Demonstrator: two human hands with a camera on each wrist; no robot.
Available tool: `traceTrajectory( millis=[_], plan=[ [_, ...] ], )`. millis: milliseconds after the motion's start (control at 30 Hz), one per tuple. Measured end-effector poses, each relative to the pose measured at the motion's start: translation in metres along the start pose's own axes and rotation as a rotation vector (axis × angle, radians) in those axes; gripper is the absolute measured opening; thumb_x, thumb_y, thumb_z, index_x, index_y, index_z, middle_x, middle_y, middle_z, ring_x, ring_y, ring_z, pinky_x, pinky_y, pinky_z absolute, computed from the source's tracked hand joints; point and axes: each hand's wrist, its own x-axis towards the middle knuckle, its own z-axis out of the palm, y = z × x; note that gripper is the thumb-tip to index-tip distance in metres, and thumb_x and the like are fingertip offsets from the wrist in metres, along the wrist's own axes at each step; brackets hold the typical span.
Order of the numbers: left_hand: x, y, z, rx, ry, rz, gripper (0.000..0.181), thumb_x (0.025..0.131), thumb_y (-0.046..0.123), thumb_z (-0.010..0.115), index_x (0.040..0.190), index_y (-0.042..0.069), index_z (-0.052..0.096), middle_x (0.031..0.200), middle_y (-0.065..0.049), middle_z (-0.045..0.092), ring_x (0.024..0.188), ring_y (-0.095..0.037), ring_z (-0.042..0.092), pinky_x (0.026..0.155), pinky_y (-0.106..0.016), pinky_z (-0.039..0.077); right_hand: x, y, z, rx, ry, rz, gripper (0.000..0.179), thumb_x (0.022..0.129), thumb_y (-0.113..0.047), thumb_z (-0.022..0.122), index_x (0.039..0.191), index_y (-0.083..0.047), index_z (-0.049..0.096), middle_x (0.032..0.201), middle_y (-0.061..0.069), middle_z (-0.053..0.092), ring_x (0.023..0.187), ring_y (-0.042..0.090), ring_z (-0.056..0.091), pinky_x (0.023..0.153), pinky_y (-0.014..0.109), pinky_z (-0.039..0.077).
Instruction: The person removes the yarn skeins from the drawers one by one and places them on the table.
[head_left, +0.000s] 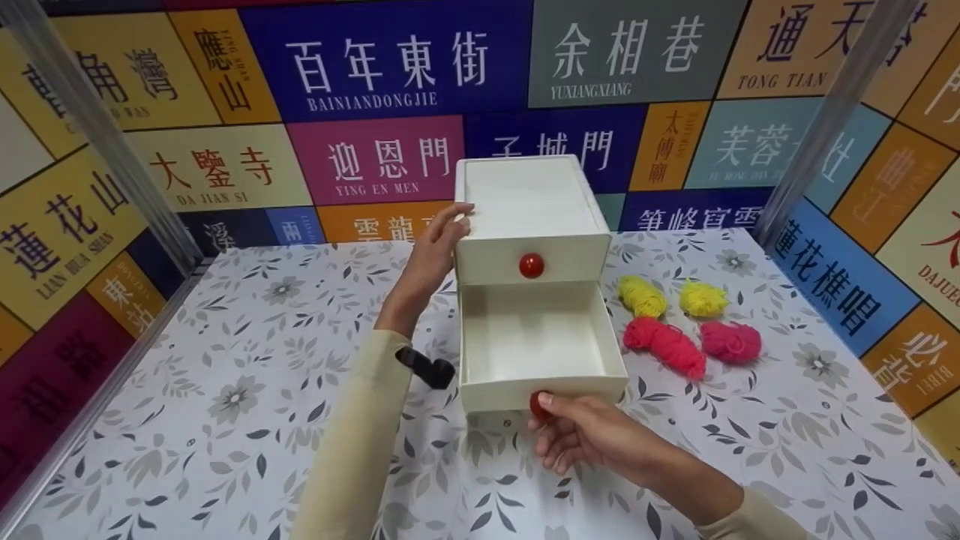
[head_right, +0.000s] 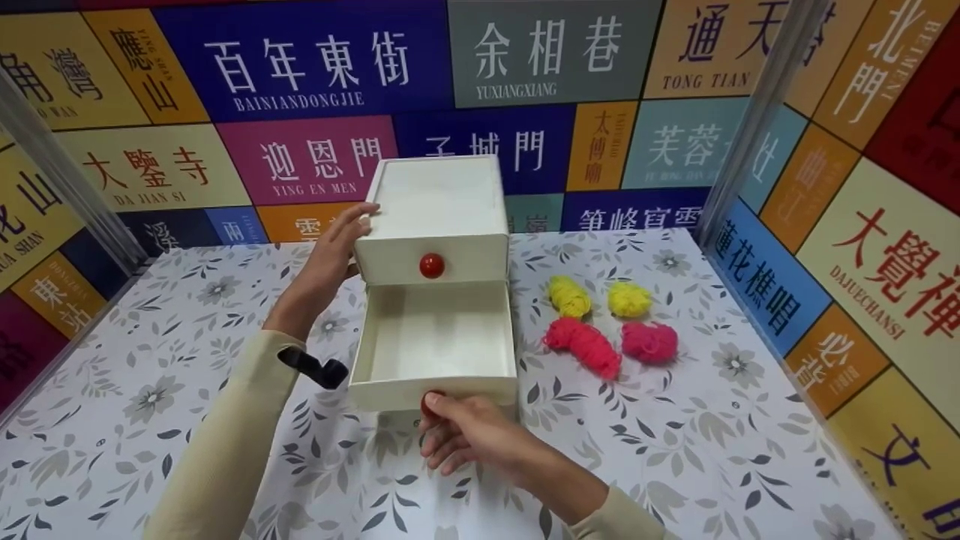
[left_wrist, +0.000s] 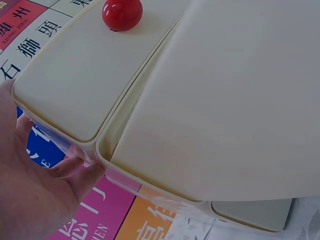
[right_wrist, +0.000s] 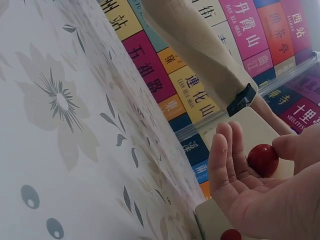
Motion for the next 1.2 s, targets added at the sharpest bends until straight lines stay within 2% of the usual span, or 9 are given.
traceTrajectory(
  millis=[200,467,700,1033,1200],
  plan=[
    [0.001,-0.001,-0.001,0.003,0.004,-0.004,0.039,0.106,0.032,0.045,0.143,0.023,0.05,0.15,-0.011,0.047,0.131,-0.028,0.05,0.113,-0.049,0.042,0.008,-0.001,-0.003,-0.002,0.011,-0.014,0.042,0.104,-0.039,0.049,0.11,0.0,0.062,0.084,0.0,0.069,0.073,0.012,0.066,0.067,0.024,0.057],
    [-0.001,-0.002,-0.005,0.014,0.021,0.004,0.039,0.105,0.029,0.045,0.143,0.023,0.05,0.152,-0.006,0.045,0.135,-0.027,0.049,0.113,-0.05,0.041,0.018,-0.003,-0.004,-0.012,0.047,-0.029,0.041,0.104,-0.038,0.05,0.108,0.0,0.064,0.082,0.0,0.069,0.072,0.012,0.066,0.067,0.024,0.057],
    [-0.001,-0.002,-0.006,0.007,0.016,0.012,0.039,0.105,0.029,0.045,0.144,0.023,0.05,0.152,-0.005,0.045,0.135,-0.027,0.049,0.114,-0.05,0.04,0.023,-0.005,-0.006,-0.033,0.068,-0.026,0.041,0.104,-0.039,0.048,0.106,-0.002,0.064,0.081,-0.001,0.069,0.071,0.011,0.065,0.067,0.024,0.056],
    [-0.002,0.001,-0.001,0.02,0.024,0.003,0.039,0.106,0.029,0.044,0.144,0.023,0.05,0.153,-0.006,0.044,0.133,-0.028,0.049,0.114,-0.049,0.041,0.033,-0.008,-0.013,0.004,0.107,-0.054,0.038,0.104,-0.04,0.05,0.1,-0.005,0.065,0.077,-0.001,0.069,0.068,0.011,0.064,0.065,0.023,0.056],
    [-0.001,0.002,0.002,0.039,0.03,-0.005,0.039,0.105,0.03,0.044,0.144,0.024,0.051,0.154,-0.006,0.044,0.135,-0.028,0.048,0.115,-0.049,0.04,0.042,-0.01,-0.017,-0.01,0.163,-0.064,0.039,0.103,-0.04,0.051,0.099,-0.004,0.065,0.076,0.0,0.069,0.068,0.012,0.064,0.065,0.024,0.056]
  ],
)
